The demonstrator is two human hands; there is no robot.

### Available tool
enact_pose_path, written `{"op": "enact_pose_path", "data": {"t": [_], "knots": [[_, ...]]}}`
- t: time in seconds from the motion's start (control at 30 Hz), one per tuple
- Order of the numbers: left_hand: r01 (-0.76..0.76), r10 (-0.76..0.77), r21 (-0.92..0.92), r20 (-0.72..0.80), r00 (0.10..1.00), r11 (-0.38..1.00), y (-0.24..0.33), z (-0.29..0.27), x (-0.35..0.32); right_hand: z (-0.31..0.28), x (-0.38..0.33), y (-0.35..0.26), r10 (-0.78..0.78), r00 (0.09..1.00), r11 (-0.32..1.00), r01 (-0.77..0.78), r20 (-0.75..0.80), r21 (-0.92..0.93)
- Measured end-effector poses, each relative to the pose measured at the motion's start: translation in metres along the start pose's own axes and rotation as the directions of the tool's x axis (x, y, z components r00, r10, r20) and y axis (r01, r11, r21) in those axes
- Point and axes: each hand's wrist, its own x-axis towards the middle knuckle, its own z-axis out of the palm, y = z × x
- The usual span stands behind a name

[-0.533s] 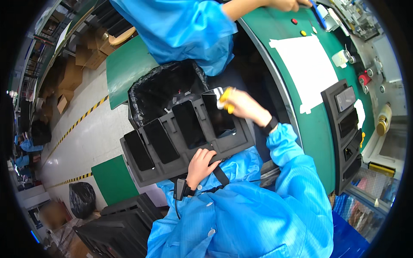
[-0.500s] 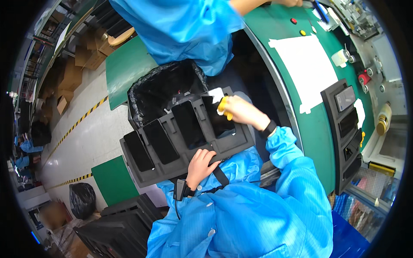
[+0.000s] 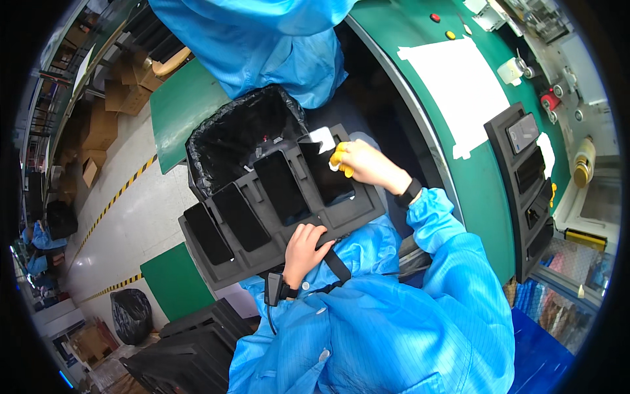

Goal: The recorder is cleaning mobile phone screens using a cloth and a yellow tool in a manufacturing facility.

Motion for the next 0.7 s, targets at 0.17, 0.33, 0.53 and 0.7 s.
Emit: {"op": "enact_pose_path", "data": {"t": [0.17, 0.33, 0.53, 0.7], "knots": [[-0.037, 0.036, -0.023, -0.016, 0.999, 0.999, -0.001, 0.001, 0.001, 0.012, 0.041, 0.029, 0.003, 0.973, 1.0, 0.0, -0.231, 0.014], [-0.02, 0.02, -0.036, -0.011, 1.0, 0.999, -0.003, 0.003, -0.001, 0.002, 0.07, 0.026, 0.018, 0.944, 0.999, -0.007, -0.329, 0.035], [-0.033, 0.033, -0.026, -0.019, 0.999, 0.999, -0.005, 0.004, 0.0, 0.028, 0.037, -0.009, -0.07, 0.989, 0.996, 0.062, -0.133, -0.063], [-0.027, 0.027, -0.031, -0.016, 1.0, 0.999, -0.004, 0.002, -0.001, 0.036, -0.008, -0.036, -0.231, 0.956, 0.972, 0.233, 0.181, 0.014]]}}
